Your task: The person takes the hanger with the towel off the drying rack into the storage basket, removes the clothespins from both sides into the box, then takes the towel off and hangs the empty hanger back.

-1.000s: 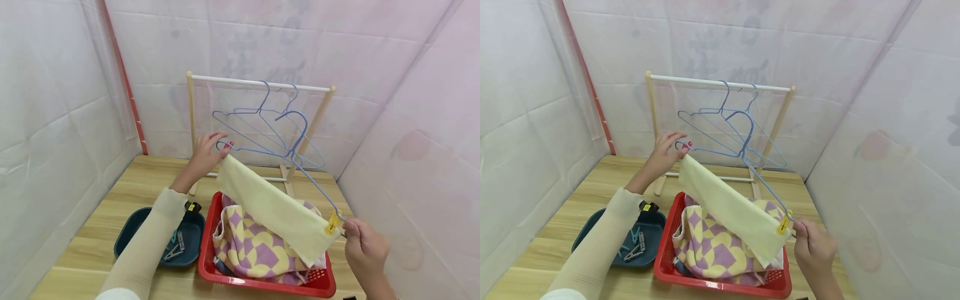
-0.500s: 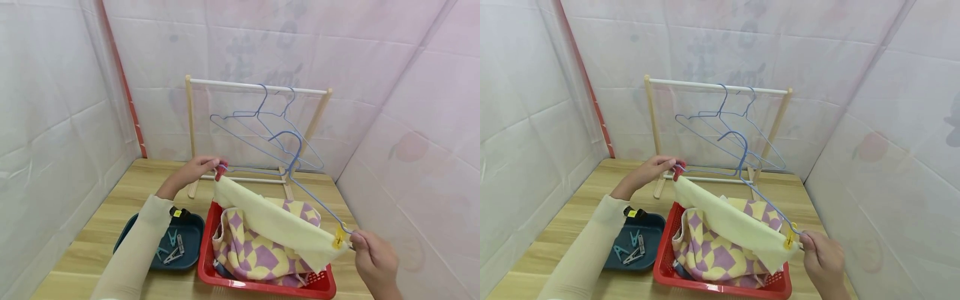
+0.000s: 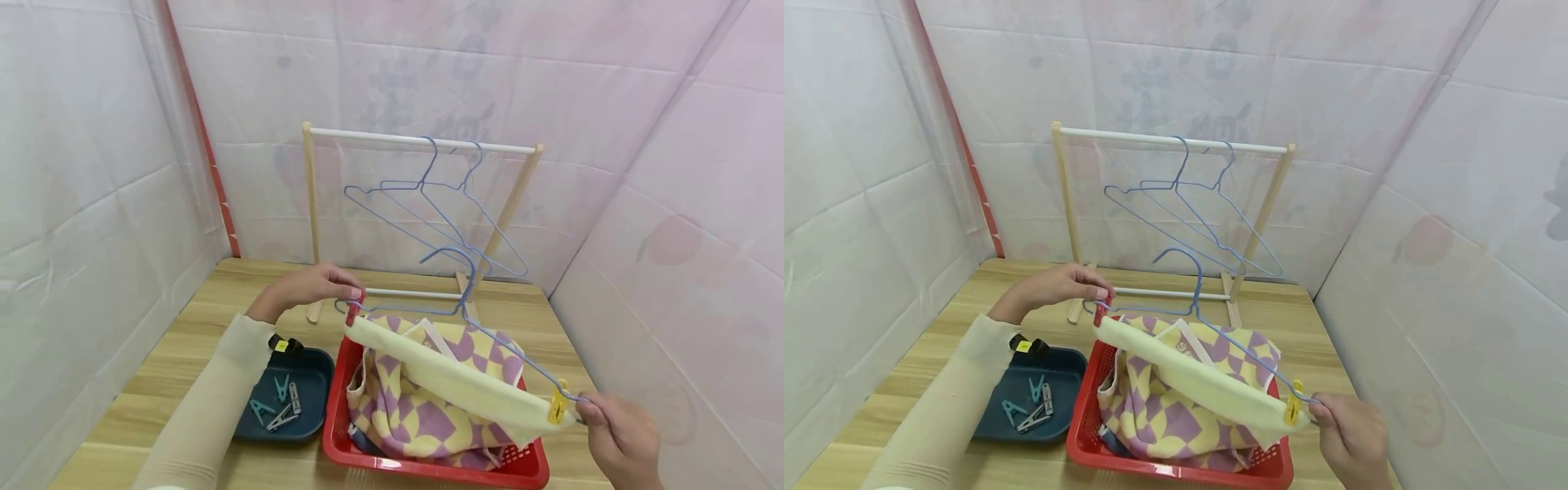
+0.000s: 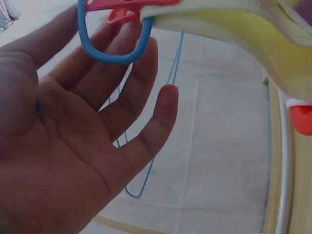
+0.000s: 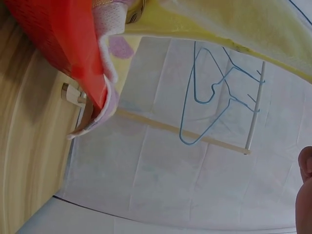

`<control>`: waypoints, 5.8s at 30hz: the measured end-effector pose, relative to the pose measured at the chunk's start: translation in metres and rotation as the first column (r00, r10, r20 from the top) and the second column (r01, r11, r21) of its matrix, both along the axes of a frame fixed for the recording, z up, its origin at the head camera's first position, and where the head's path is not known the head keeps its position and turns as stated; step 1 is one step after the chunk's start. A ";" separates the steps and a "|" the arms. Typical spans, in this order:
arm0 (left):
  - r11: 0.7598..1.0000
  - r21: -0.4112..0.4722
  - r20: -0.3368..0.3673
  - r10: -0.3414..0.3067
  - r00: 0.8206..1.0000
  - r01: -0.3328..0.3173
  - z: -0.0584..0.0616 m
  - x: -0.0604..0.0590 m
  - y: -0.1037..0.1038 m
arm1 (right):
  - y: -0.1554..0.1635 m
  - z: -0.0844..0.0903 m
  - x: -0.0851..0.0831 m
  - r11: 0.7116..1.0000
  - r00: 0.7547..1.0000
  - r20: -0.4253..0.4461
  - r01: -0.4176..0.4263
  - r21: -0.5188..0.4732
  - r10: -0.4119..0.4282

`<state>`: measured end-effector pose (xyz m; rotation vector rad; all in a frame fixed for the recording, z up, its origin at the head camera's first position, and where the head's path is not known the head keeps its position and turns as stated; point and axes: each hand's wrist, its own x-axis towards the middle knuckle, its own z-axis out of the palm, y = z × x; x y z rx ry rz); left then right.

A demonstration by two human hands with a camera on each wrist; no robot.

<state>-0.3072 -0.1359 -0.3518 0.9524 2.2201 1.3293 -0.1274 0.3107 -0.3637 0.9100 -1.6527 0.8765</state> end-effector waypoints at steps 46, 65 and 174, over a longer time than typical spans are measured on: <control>0.952 0.027 0.115 0.301 0.947 -0.306 -0.089 0.063 0.005 | 0.038 -0.066 -0.010 0.983 0.841 0.522 0.057 0.172 -0.140; 0.775 0.099 0.101 0.616 0.781 -0.625 -0.095 0.078 -0.012 | 0.031 -0.069 -0.010 0.983 0.850 0.513 0.031 0.179 -0.120; 0.981 -0.064 -0.273 0.160 0.949 -0.184 -0.047 0.130 0.241 | -0.010 -0.079 -0.015 0.982 0.777 0.613 0.191 -0.011 -0.144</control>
